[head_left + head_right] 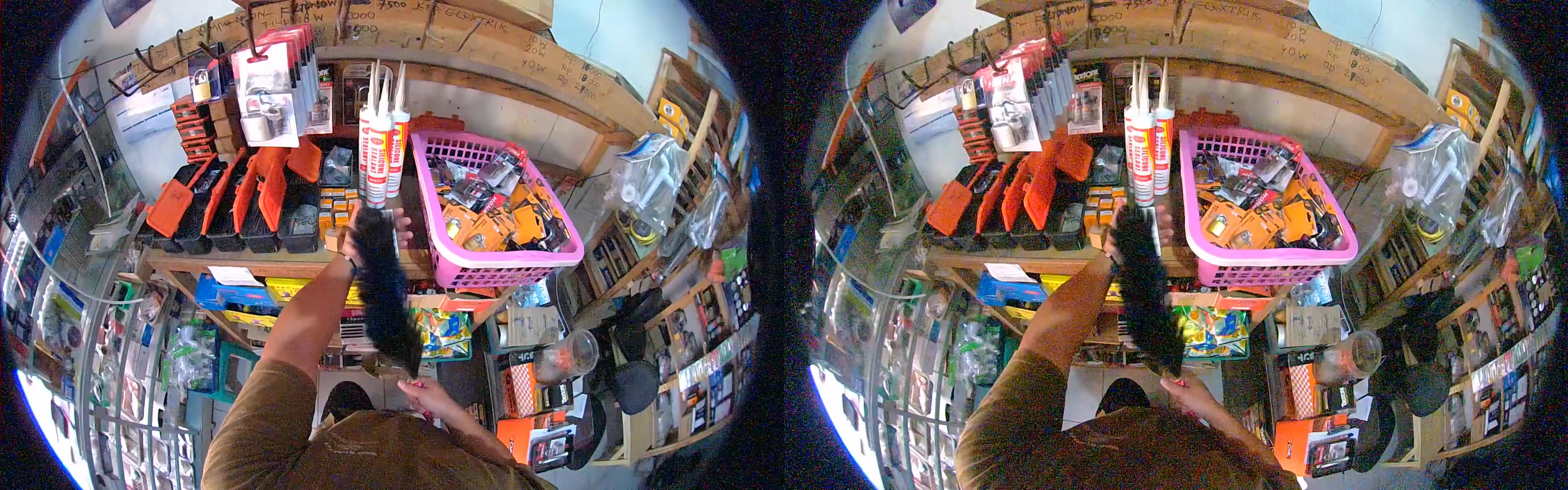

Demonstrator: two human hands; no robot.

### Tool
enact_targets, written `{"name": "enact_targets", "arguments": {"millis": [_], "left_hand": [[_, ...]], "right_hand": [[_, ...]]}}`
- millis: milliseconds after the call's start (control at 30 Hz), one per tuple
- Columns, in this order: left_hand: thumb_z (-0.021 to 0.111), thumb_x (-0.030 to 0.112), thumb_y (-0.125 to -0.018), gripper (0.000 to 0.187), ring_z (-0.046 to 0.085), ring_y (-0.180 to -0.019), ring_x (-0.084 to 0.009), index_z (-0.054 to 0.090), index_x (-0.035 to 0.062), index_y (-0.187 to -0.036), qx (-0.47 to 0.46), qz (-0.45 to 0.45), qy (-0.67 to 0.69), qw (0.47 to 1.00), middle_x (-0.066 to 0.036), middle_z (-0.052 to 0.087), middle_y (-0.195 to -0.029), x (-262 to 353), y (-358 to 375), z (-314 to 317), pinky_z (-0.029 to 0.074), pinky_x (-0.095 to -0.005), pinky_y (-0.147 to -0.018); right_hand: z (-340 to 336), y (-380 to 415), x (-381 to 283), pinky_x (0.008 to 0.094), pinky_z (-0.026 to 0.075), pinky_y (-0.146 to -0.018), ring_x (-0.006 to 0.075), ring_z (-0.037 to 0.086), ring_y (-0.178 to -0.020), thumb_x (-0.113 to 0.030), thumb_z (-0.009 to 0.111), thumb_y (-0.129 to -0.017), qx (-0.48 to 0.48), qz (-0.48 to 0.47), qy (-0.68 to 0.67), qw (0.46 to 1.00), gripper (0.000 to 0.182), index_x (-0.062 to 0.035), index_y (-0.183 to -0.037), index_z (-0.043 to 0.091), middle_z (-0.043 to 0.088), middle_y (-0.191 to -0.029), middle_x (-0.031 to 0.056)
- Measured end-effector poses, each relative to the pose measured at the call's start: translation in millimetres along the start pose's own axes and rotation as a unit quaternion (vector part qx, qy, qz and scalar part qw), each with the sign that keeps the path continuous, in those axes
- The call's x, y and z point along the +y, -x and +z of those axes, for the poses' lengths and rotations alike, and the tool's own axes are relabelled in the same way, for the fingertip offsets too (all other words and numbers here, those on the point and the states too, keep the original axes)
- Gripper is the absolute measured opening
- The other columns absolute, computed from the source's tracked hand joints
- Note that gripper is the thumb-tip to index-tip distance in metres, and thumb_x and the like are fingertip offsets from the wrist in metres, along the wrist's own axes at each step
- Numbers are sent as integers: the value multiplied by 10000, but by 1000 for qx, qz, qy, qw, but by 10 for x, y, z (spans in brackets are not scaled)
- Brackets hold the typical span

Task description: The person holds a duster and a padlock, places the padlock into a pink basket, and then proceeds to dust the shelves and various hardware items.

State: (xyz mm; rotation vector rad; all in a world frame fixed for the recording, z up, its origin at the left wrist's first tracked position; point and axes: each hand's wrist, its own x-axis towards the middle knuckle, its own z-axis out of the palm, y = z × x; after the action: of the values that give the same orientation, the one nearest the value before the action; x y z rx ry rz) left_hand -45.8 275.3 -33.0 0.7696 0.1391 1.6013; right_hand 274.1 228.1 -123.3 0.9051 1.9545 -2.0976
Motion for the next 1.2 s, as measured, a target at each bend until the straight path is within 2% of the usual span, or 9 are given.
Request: {"name": "enact_targets", "arguments": {"millis": [67,233,333,500,667,867,900,1033,1200], "left_hand": [[285,715,-736,872,478,-1044,-353,401,-9,-1209,294,110,-119,942,-196,484,-1165,-36,-33,310,351,-477,-911],[307,690,-753,790,489,-1040,-307,442,47,-1192,-4,-14,-5,1000,-144,514,-1138,46,5,-48,355,-448,-913],[343,703,-728,821,507,-1017,-310,454,16,-1165,249,55,-26,967,-169,526,-1110,-2,4,228,379,-443,-898],[322,699,-739,821,513,-1003,-298,458,3,-1152,-8,5,-2,1000,-174,534,-1093,37,5,-15,379,-442,-895],[329,702,-733,811,523,-987,-304,473,16,-1140,249,71,9,966,-136,534,-1107,-19,-10,105,366,-452,-906],[339,684,-743,797,465,-1070,-356,427,38,-1201,-11,11,38,999,-177,497,-1155,53,54,8,348,-503,-909],[327,651,-775,746,476,-1058,-341,435,44,-1196,191,48,55,979,-148,506,-1154,19,28,135,355,-502,-901],[293,708,-738,840,476,-1042,-379,417,24,-1210,26,0,-1,1000,-181,489,-1165,60,49,-76,363,-517,-885],[279,754,-697,865,507,-1011,-349,462,35,-1140,208,73,12,975,-173,518,-1117,-18,-20,114,377,-491,-881]], "right_hand": [[5,0,-6,232,263,-333,69,343,-340,-401,551,-817,75,-15,-9,997,436,-120,-525,392,378,-430,-29],[-10,11,-27,238,269,-332,77,369,-339,-415,543,-817,-34,0,15,999,447,-108,-523,405,398,-434,-18],[-18,-31,24,244,277,-332,84,384,-338,-428,531,-819,90,15,10,996,455,-99,-525,419,406,-431,-12],[42,-29,7,243,282,-336,86,384,-335,-432,520,-825,47,-63,99,992,462,-97,-520,427,404,-419,-12],[14,-113,92,241,279,-339,83,377,-336,-411,523,-830,112,-18,58,992,458,-98,-511,421,405,-415,-13],[-27,-166,197,244,272,-338,83,365,-333,-384,520,-840,50,-67,88,993,452,-104,-503,410,394,-407,-12],[-29,-170,215,246,268,-337,82,358,-334,-381,524,-838,61,-51,63,995,450,-107,-502,402,390,-411,-14],[-17,-158,180,249,257,-339,81,338,-340,-364,534,-836,-5,-44,120,992,442,-116,-502,384,385,-429,-22],[-72,-191,209,243,254,-343,77,335,-346,-361,537,-835,58,-30,57,996,441,-115,-501,385,385,-433,-25]]}}
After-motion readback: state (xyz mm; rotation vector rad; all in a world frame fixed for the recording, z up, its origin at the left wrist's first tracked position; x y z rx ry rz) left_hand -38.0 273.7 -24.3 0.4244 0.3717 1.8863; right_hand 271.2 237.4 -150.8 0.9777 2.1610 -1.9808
